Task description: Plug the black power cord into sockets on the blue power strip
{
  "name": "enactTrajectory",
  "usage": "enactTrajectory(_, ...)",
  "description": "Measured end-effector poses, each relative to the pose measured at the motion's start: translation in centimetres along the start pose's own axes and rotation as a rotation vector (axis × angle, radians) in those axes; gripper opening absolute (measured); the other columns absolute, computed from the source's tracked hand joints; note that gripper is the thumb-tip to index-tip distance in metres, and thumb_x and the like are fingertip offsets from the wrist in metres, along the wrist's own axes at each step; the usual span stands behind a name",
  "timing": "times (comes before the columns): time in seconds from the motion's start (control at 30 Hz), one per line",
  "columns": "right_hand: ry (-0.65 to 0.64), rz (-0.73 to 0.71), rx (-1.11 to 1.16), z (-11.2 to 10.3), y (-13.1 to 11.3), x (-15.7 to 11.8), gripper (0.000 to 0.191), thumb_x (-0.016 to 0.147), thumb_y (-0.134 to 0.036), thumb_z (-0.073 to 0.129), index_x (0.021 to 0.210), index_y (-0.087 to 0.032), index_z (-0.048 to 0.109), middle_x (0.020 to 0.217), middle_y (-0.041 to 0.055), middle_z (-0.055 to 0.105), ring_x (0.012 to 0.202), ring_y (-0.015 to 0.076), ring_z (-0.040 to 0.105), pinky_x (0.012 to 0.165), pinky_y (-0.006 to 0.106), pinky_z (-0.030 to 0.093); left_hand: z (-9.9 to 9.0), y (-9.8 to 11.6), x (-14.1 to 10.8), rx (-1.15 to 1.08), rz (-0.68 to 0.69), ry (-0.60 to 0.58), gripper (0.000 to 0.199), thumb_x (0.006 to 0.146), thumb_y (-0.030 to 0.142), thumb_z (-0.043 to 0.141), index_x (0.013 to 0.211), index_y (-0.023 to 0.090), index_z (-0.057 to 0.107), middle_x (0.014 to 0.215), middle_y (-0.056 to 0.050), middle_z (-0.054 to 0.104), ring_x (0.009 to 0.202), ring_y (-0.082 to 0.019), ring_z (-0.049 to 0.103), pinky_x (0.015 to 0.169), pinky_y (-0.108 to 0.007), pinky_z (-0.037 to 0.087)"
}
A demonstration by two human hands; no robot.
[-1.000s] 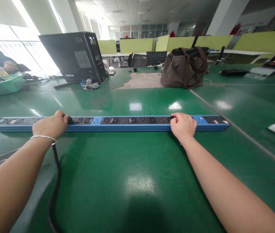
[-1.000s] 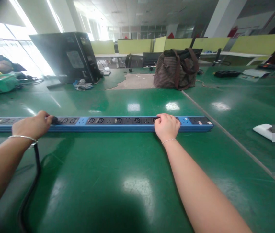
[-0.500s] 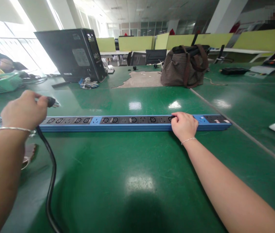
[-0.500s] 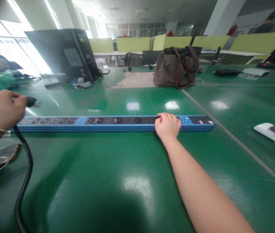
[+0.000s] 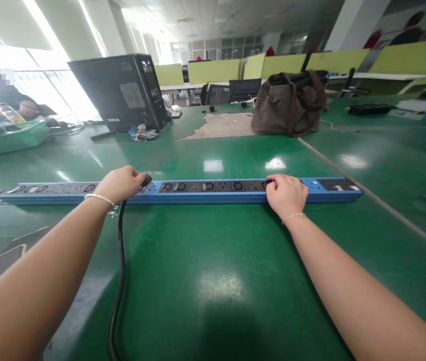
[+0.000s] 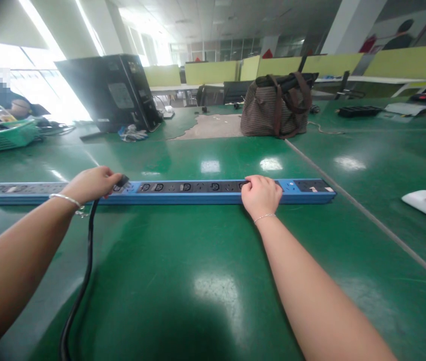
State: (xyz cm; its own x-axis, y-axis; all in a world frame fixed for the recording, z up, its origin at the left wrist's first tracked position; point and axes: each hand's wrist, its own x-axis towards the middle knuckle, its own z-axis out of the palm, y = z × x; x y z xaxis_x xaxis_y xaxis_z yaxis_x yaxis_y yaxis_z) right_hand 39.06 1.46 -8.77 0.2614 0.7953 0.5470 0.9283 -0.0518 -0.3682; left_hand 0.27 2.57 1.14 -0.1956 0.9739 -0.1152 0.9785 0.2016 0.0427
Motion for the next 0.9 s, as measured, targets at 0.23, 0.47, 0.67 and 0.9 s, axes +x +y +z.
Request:
enactTrajectory(0.23, 0.011, 0.005, 0.001, 0.1, 0.0, 0.0, 0.034, 0.079, -0.022, 0.042, 0.094, -0.021, 0.072, 0.102, 0.0075, 0.072, 0.099, 0.0256, 0.056, 0.088, 0.039, 0.034, 1.2, 0.3, 0.6, 0.023, 0.011, 0.040, 0.047, 0.082, 0.052, 0.037, 0.081, 0.017, 0.069, 0.072, -0.014, 0.070, 0.078, -0.032, 0.066, 0.075, -0.040, 0.047)
enactTrajectory(0.47, 0.005, -0.002, 0.000, 0.1, 0.0, 0.0, 0.034, 0.079, -0.021, 0.042, 0.094, -0.021, 0.072, 0.103, 0.0078, 0.071, 0.099, 0.0255, 0.055, 0.088, 0.040, 0.034, 1.6, 0.5, 0.9, 0.072, 0.017, 0.054, 0.053, 0.081, 0.052, 0.036, 0.098, 0.013, 0.068, 0.087, -0.021, 0.072, 0.087, -0.036, 0.066, 0.076, -0.043, 0.049)
enactTrajectory(0.67, 0.000, 0.009, 0.010, 0.1, 0.0, 0.0, 0.034, 0.080, -0.021, 0.042, 0.095, -0.020, 0.072, 0.102, 0.0090, 0.070, 0.100, 0.0260, 0.054, 0.090, 0.042, 0.034, 1.7, 1.1, 0.7, 0.154, 0.026, 0.048, 0.055, 0.085, 0.046, 0.029, 0.114, 0.010, 0.059, 0.109, -0.025, 0.068, 0.098, -0.036, 0.065, 0.078, -0.043, 0.049)
enactTrajectory(0.9, 0.019, 0.009, 0.013, 0.2, 0.0, 0.0, 0.033, 0.079, -0.021, 0.043, 0.094, -0.020, 0.072, 0.100, 0.0089, 0.071, 0.100, 0.0267, 0.055, 0.090, 0.042, 0.034, 2.9, 2.6, -0.9, 0.190, -0.029, 0.085, 0.055, 0.088, 0.040, 0.021, 0.122, 0.006, 0.050, 0.108, -0.027, 0.068, 0.100, -0.037, 0.065, 0.082, -0.045, 0.048)
